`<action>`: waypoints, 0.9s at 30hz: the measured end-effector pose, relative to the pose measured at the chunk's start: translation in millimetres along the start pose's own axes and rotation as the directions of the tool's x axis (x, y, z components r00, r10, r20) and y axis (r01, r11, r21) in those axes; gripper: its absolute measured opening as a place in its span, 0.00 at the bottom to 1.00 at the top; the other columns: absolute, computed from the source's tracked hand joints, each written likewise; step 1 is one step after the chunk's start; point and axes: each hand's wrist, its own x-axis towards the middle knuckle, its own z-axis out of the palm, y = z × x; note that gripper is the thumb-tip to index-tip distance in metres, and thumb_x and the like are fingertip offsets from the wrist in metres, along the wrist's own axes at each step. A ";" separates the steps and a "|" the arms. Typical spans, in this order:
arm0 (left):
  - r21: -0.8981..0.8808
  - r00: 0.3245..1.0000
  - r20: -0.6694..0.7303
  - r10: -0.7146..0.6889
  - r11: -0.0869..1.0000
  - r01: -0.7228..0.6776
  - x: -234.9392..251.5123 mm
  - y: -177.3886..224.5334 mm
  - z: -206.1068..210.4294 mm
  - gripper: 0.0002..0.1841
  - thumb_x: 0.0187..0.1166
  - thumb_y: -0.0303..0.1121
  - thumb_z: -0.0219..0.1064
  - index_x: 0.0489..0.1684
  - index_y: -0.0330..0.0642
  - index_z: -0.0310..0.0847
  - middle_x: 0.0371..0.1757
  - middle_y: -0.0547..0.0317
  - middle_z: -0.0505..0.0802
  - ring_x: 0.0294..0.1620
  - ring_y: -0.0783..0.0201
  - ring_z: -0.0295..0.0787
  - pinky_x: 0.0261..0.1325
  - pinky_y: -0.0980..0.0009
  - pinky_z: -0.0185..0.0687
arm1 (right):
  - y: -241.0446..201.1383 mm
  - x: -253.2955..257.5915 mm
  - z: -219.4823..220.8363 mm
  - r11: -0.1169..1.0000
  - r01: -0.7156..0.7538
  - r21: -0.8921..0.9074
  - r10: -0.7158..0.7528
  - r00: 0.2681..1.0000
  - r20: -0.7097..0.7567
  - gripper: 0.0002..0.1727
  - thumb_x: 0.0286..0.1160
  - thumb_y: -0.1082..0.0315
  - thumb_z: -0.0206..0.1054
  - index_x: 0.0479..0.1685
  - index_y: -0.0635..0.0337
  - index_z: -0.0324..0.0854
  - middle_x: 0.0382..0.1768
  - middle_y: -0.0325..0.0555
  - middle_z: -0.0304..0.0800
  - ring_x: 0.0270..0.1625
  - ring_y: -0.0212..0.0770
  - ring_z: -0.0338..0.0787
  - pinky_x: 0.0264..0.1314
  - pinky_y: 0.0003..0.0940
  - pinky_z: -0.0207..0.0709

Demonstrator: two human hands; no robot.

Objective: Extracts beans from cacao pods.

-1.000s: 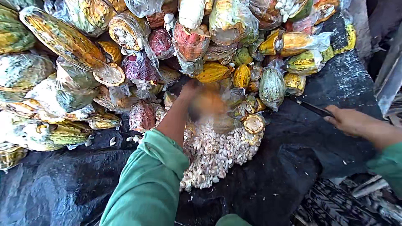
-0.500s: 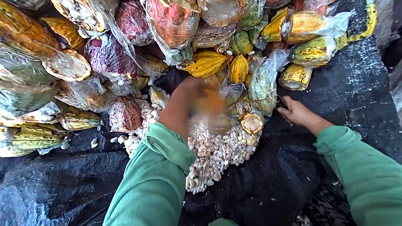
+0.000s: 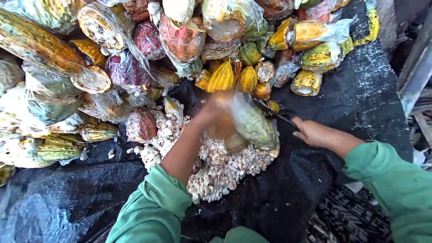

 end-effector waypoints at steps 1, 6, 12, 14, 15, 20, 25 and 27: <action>-0.008 1.000 0.011 0.017 1.000 -0.017 -12.9 -3.8 -3.3 0.38 0.74 0.20 0.67 0.88 0.41 0.55 0.75 0.41 0.81 0.70 0.53 0.83 0.73 0.52 0.79 | -8.6 -2.3 1.8 0.999 0.026 -0.033 -0.026 1.000 0.014 0.26 0.91 0.64 0.57 0.81 0.66 0.60 0.46 0.70 0.85 0.45 0.65 0.90 0.53 0.62 0.81; -0.018 0.981 0.172 -0.088 0.996 0.092 -112.2 -12.9 -29.2 0.40 0.74 0.24 0.67 0.90 0.51 0.53 0.61 0.48 0.89 0.48 0.60 0.91 0.50 0.60 0.90 | -41.7 -10.4 22.4 0.980 0.170 -0.101 -0.161 0.983 0.093 0.27 0.90 0.65 0.58 0.81 0.68 0.59 0.50 0.74 0.85 0.56 0.73 0.88 0.61 0.68 0.77; 0.370 0.850 0.230 -0.475 0.850 0.375 -169.3 -1.6 -110.9 0.18 0.87 0.31 0.59 0.73 0.40 0.79 0.64 0.47 0.89 0.58 0.53 0.88 0.59 0.52 0.83 | -45.3 -22.3 16.4 0.847 0.481 -0.224 -0.489 0.872 0.025 0.22 0.90 0.64 0.57 0.78 0.63 0.66 0.40 0.69 0.88 0.46 0.72 0.91 0.53 0.68 0.80; 0.483 0.862 -0.142 -0.487 0.726 0.490 -169.1 -19.4 -140.4 0.17 0.89 0.35 0.60 0.67 0.33 0.82 0.61 0.33 0.90 0.60 0.36 0.88 0.64 0.35 0.78 | -15.5 -16.6 18.2 0.792 0.553 -0.259 -0.604 0.771 -0.203 0.20 0.87 0.67 0.60 0.74 0.60 0.74 0.36 0.65 0.91 0.38 0.69 0.93 0.43 0.68 0.83; 0.488 0.826 -0.336 -0.453 0.666 0.564 -167.2 -29.8 -152.1 0.21 0.87 0.38 0.63 0.67 0.29 0.79 0.62 0.24 0.86 0.63 0.27 0.85 0.66 0.28 0.74 | 1.1 -14.1 17.8 0.835 0.493 -0.245 -0.547 0.791 -0.274 0.20 0.87 0.67 0.60 0.74 0.60 0.75 0.37 0.65 0.91 0.39 0.70 0.93 0.44 0.69 0.83; 0.196 0.588 -0.672 -0.449 0.658 0.727 -136.2 -81.4 -157.3 0.56 0.69 0.50 0.80 0.89 0.27 0.45 0.78 0.11 0.68 0.78 0.17 0.68 0.75 0.25 0.63 | 91.6 -2.5 16.6 0.994 -0.107 -0.004 0.100 0.943 -0.319 0.25 0.92 0.65 0.55 0.83 0.66 0.64 0.52 0.83 0.85 0.58 0.83 0.85 0.61 0.78 0.72; 0.111 0.471 -0.785 -0.403 0.657 0.746 -108.0 -102.3 -150.4 0.61 0.59 0.53 0.85 0.88 0.27 0.49 0.80 0.18 0.69 0.78 0.24 0.71 0.75 0.29 0.67 | 58.0 30.9 25.7 0.950 -0.262 0.167 0.282 0.953 -0.107 0.26 0.95 0.61 0.50 0.84 0.64 0.59 0.48 0.74 0.84 0.42 0.67 0.88 0.49 0.63 0.79; 0.115 0.464 -0.791 -0.398 0.649 0.752 -110.2 -100.1 -152.3 0.59 0.58 0.55 0.84 0.87 0.30 0.51 0.79 0.20 0.72 0.77 0.25 0.73 0.74 0.29 0.69 | 32.4 41.9 29.8 0.937 -0.260 0.233 0.277 0.960 -0.040 0.25 0.95 0.59 0.49 0.85 0.59 0.55 0.41 0.64 0.81 0.33 0.55 0.85 0.41 0.53 0.80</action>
